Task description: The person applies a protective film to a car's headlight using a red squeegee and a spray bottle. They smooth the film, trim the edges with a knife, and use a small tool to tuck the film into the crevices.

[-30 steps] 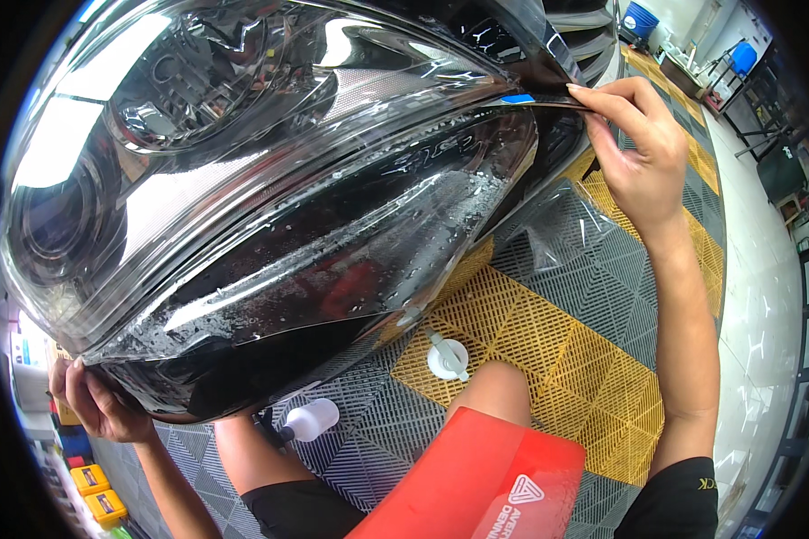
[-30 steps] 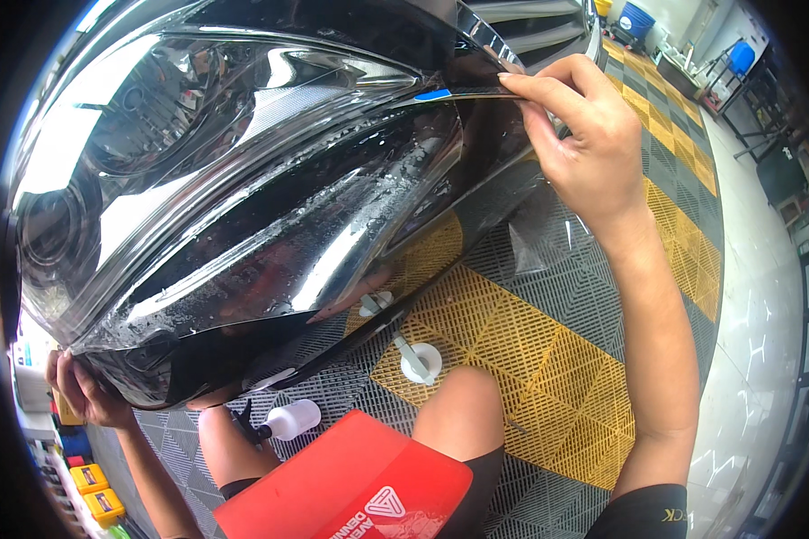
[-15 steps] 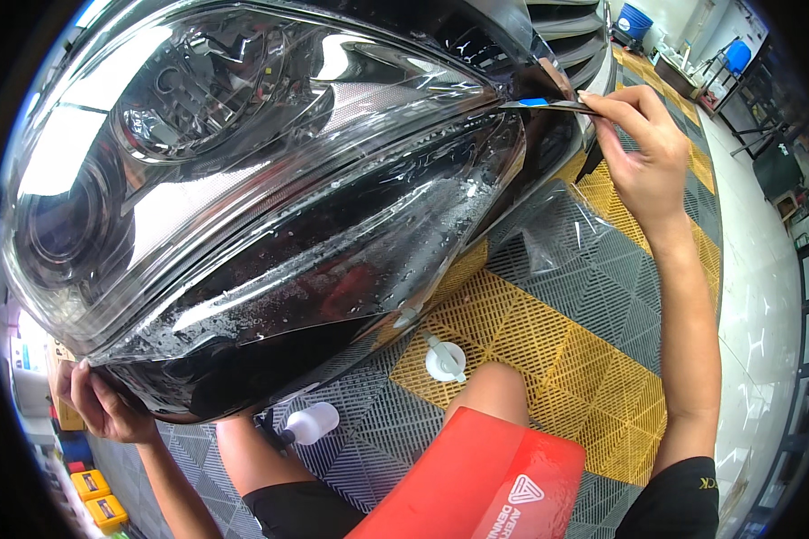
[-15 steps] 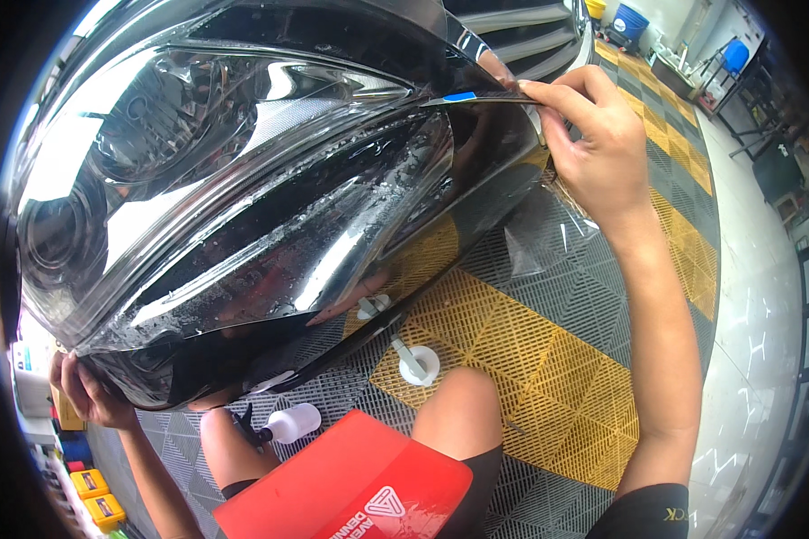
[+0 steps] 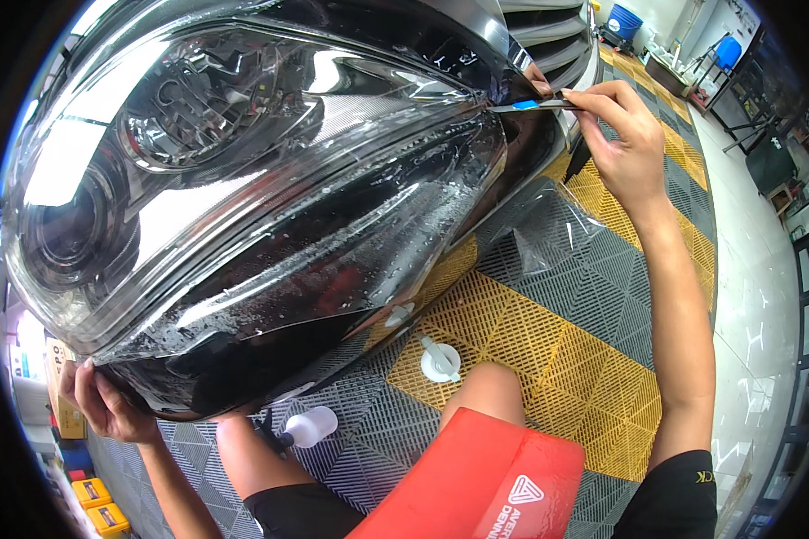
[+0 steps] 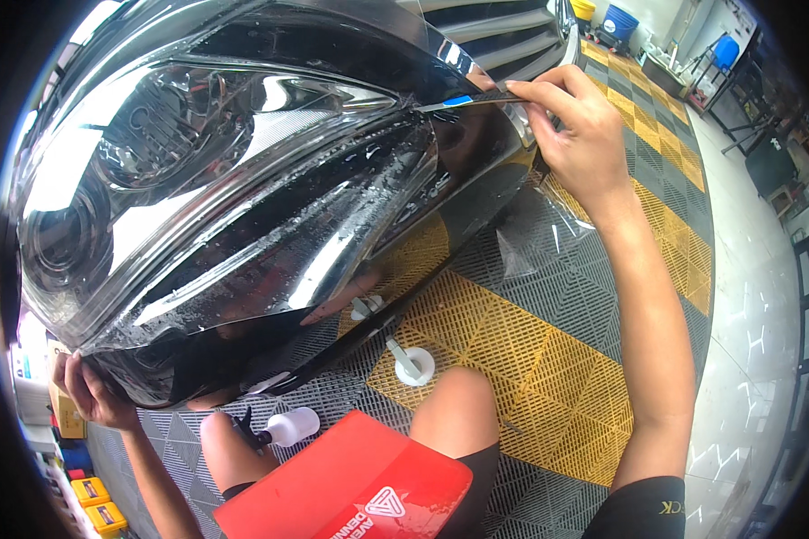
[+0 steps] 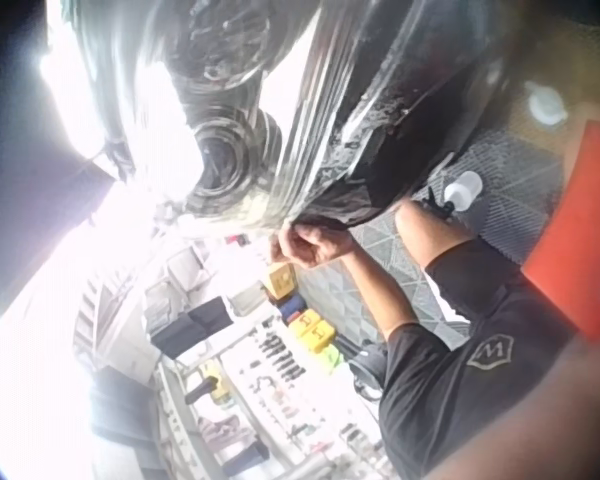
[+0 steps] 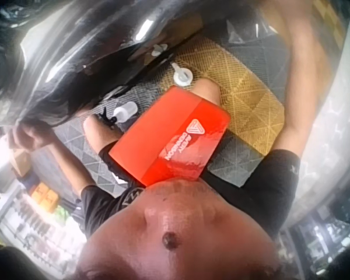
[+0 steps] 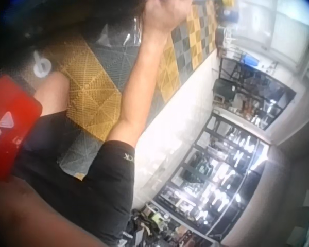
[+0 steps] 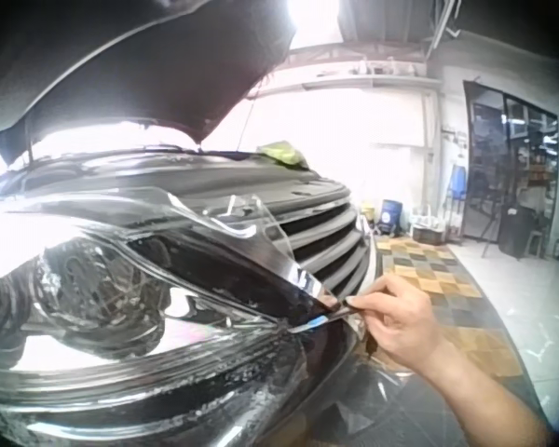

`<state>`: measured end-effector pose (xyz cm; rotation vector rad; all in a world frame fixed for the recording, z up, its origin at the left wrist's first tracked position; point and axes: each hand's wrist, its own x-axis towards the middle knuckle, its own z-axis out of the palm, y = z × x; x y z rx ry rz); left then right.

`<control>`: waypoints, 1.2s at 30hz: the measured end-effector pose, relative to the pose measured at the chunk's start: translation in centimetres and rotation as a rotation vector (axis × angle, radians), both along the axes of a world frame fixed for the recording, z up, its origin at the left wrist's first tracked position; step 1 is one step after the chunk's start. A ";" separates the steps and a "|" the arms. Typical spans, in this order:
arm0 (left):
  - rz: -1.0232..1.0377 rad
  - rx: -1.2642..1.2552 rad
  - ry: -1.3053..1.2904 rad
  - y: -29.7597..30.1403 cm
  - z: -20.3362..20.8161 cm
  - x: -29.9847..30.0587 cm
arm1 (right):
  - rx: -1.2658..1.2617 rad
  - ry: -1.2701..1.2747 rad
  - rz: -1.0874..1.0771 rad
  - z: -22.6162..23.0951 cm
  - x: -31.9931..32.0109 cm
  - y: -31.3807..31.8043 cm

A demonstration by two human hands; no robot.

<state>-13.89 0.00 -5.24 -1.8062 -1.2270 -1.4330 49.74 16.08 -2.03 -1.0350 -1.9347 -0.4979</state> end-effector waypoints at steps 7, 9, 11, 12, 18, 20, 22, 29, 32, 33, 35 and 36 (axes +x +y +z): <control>0.047 0.009 0.046 0.0 0.3 0.0 | 0.005 -0.006 -0.006 -0.5 0.5 0.5; 0.053 0.005 0.054 0.0 0.4 0.0 | -0.017 0.013 -0.028 -0.4 0.6 0.2; 0.048 -0.002 0.044 0.0 0.3 -0.3 | -0.024 0.008 -0.038 -0.5 1.0 0.0; 0.044 -0.003 0.041 0.0 0.3 -0.3 | -0.025 0.007 -0.044 -0.5 1.0 0.0; 0.002 -0.015 -0.024 -0.2 -0.4 0.0 | -0.064 0.269 -0.080 -2.8 -1.6 -6.4; -0.081 -0.016 -0.096 0.1 -0.6 0.8 | -0.326 0.685 0.034 -4.6 -5.6 -10.9; -0.100 -0.017 -0.068 0.1 0.1 1.8 | -0.498 0.879 0.225 -6.4 -7.7 -13.4; -0.080 -0.007 -0.049 0.6 1.4 3.6 | -0.465 1.379 0.445 -6.2 -13.1 -10.9; -0.058 -0.028 -0.037 0.0 1.8 3.6 | -0.243 0.577 0.221 -5.3 -12.4 -9.0; -0.061 -0.024 -0.034 0.1 1.8 3.9 | -0.299 0.460 0.174 -3.1 -12.3 -9.7; -0.060 -0.030 -0.038 0.2 2.1 4.4 | -0.335 0.244 0.140 -1.8 -11.1 -8.7; -0.071 -0.029 -0.039 0.4 2.2 4.6 | -0.315 0.171 0.154 -1.8 -10.0 -8.2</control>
